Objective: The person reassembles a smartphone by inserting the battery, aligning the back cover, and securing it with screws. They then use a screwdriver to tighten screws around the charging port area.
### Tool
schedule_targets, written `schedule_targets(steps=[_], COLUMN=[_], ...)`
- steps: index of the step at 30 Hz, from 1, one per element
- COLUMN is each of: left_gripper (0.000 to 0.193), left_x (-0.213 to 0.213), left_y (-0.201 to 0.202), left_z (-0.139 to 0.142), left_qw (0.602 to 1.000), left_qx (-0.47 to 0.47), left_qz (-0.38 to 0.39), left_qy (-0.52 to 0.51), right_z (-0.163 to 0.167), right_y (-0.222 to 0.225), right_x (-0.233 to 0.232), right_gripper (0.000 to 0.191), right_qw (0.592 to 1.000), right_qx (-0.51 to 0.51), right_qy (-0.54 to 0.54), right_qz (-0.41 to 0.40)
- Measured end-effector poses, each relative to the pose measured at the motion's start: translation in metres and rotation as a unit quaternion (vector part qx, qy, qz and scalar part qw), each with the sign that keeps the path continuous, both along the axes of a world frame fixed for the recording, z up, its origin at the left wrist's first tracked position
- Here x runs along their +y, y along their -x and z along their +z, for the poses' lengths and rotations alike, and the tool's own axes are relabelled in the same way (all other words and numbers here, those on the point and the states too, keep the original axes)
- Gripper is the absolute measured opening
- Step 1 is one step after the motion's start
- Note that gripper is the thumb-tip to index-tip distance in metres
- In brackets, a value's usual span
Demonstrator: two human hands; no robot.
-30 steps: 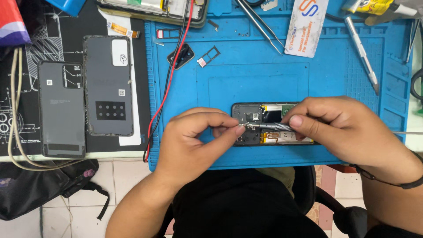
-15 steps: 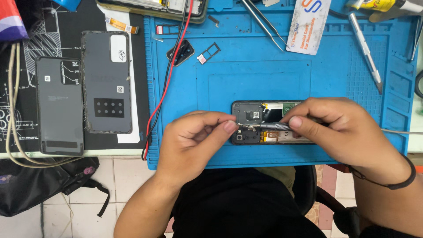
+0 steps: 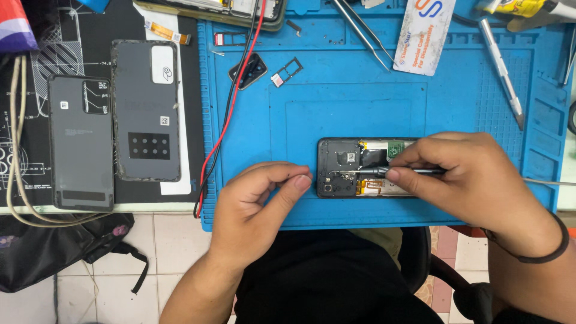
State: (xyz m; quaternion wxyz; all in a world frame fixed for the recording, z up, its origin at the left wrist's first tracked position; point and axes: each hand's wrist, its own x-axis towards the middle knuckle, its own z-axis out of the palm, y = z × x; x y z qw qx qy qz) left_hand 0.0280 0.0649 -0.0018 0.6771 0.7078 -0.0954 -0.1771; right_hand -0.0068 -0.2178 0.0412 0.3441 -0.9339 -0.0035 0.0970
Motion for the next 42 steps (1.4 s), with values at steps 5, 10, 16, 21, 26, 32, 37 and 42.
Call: schedule_targets(steps=[5,10,16,21,26,32,37,42], left_gripper=[0.016,0.019,0.014,0.014,0.016,0.013,0.012,0.011], left_x=[0.001,-0.012,-0.022,-0.014,-0.015,-0.015,-0.014,-0.015], left_y=[0.001,0.001,0.004,0.001,0.002,0.003,-0.001,-0.001], left_z=[-0.002,0.000,0.004,-0.004,-0.012,-0.005,0.004,0.008], left_qw=[1.000,0.988,0.996,0.996,0.973,0.995,0.996,0.992], left_qx=[-0.003,0.087,-0.091,-0.042,0.126,-0.048,-0.059,-0.102], left_qz=[-0.002,-0.033,-0.010,-0.022,-0.032,-0.062,-0.061,-0.073], left_qy=[0.008,0.121,0.010,0.077,0.191,0.056,0.035,0.015], right_z=[0.001,0.001,-0.009,-0.017,-0.021,-0.021,-0.015,-0.011], right_y=[0.006,0.010,0.016,0.023,0.026,0.027,0.028,0.028], right_x=[-0.005,-0.007,0.000,-0.005,-0.010,-0.007,-0.010,-0.011], right_gripper=[0.014,0.015,0.013,0.012,0.014,0.014,0.012,0.011], right_qw=[0.996,0.985,0.968,0.951,0.940,0.940,0.955,0.976], right_qx=[0.027,0.062,0.088,0.122,0.148,0.157,0.134,0.072], right_qy=[-0.057,-0.145,-0.201,-0.245,-0.265,-0.258,-0.220,-0.186], right_qz=[-0.058,-0.072,-0.123,-0.143,-0.157,-0.159,-0.148,-0.085])
